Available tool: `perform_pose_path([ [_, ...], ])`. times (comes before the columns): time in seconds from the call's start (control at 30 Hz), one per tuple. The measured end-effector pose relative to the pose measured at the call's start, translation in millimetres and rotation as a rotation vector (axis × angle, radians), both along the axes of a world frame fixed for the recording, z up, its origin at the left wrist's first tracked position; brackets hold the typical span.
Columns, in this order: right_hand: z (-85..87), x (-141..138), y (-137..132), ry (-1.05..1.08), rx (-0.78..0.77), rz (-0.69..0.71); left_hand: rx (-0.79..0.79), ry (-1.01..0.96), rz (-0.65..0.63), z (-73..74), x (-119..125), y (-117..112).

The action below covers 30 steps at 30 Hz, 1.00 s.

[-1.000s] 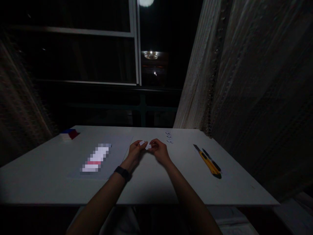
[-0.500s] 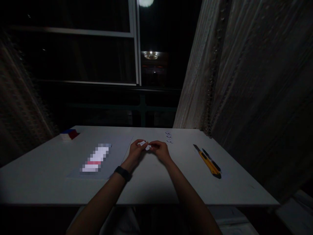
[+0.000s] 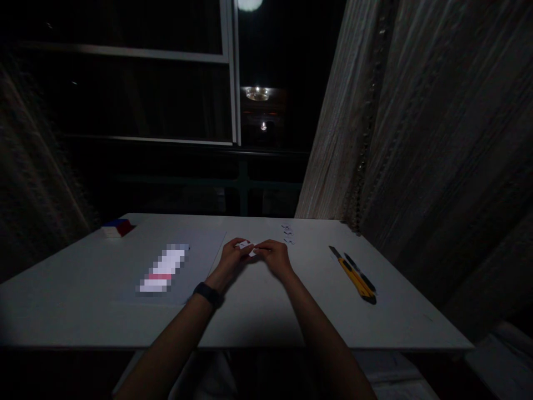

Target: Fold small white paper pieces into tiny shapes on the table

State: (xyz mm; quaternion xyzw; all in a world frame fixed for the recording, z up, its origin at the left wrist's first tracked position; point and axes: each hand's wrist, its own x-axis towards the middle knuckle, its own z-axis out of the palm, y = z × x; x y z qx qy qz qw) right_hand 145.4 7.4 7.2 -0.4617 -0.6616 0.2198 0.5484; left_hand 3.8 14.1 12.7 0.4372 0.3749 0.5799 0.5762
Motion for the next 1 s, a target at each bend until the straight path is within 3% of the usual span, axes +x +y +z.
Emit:
perform_pose_path([
  [0.33,1.6,3,-1,0.042,-0.055,-0.005,-0.043,0.012,-0.019,0.5,-3,3],
  [0.8,-1.6,6,6,0.111,-0.112,0.028,0.022,0.054,0.013,0.1,1,0],
  [1.0,-2.5,9,8,0.096,-0.15,0.056,-0.062,0.036,-0.094,-1.9,0,-1],
])
